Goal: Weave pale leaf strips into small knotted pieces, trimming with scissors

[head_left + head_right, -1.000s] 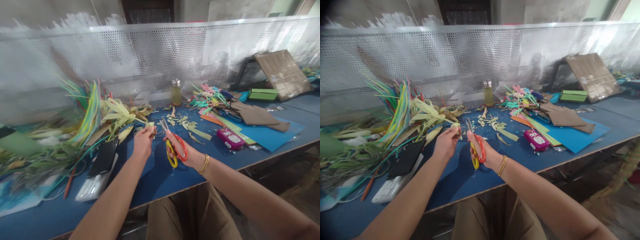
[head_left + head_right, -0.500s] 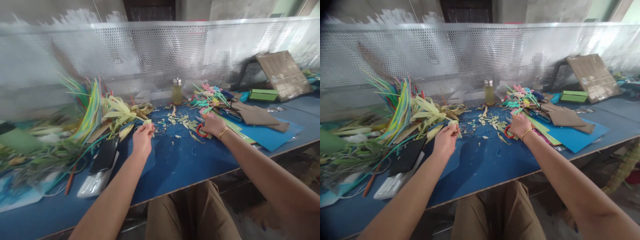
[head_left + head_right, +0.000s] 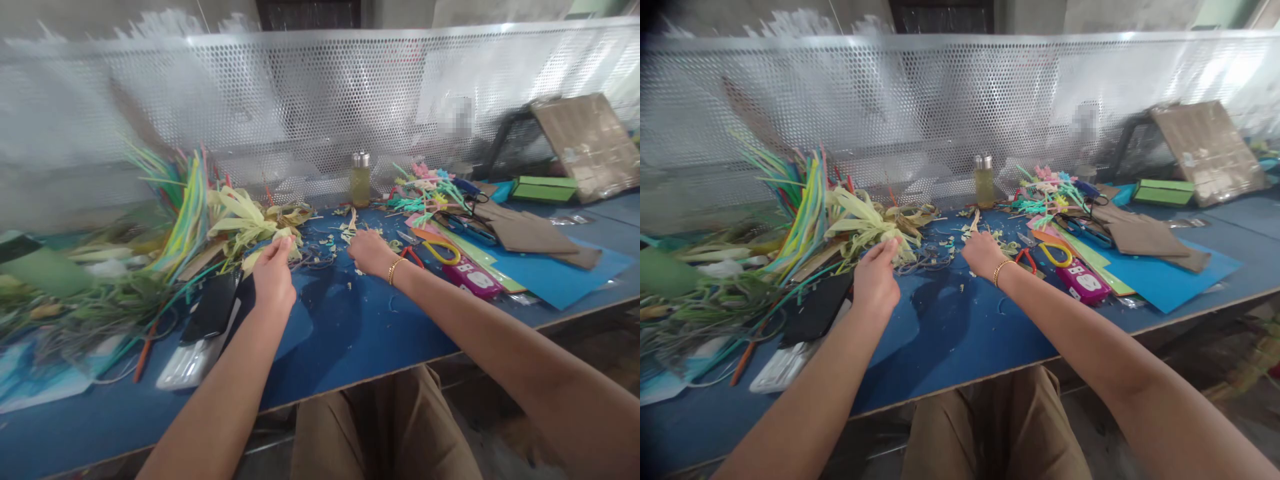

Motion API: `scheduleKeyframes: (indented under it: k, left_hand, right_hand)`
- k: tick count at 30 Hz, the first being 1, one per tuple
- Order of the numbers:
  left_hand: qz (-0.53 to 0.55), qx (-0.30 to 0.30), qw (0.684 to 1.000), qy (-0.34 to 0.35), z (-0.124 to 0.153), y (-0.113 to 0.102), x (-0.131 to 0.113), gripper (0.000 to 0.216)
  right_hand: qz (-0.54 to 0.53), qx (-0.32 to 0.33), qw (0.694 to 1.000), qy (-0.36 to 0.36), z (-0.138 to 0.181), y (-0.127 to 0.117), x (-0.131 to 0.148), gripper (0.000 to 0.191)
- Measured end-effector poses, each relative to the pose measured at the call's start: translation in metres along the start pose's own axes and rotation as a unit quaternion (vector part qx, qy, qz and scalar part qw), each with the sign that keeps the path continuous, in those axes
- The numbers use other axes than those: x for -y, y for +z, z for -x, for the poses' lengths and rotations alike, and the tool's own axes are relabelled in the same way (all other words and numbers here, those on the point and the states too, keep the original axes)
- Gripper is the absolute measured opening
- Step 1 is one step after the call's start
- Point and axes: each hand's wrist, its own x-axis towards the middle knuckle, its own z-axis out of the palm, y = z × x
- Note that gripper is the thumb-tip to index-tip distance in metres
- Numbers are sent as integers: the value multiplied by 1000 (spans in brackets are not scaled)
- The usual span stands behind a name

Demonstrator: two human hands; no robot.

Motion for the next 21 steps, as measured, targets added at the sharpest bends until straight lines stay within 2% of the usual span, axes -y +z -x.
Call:
scheduleKeyframes:
  k: [4,7,9,11,13,15,18,21]
  left_hand:
    - [11,-14,998,68,-5,-3,-7,14]
    - [-9,-19,996,90,-6,-4,-11,14]
    - [-18,-13,995,96,-4,-3,-12,15]
    - [-23,-2,996,85,-3,-2,-13,17]
    - [-27,1,998,57,-5,-2,-18,17]
    - [-29,-8,999,29,-9,-2,-28,16]
    - [-29,-14,999,26,-16,0,-55,17]
    - [-6,52,998,19,-13,8,-79,22]
  right_hand:
    - [-33,-4,999,-3,-4,1,-6,18]
    - [-169,-31,985,27,2,-4,-14,14]
    - [-304,-42,952,27,8,-11,-19,12]
    - [-423,-35,905,7,15,-18,-23,11]
    - [-502,-31,864,-12,21,-26,-26,12]
    - [-534,-38,844,-14,26,-32,-30,13]
    - [-523,-45,851,5,30,-37,-35,19]
    - [-499,-19,866,7,32,-38,-42,22]
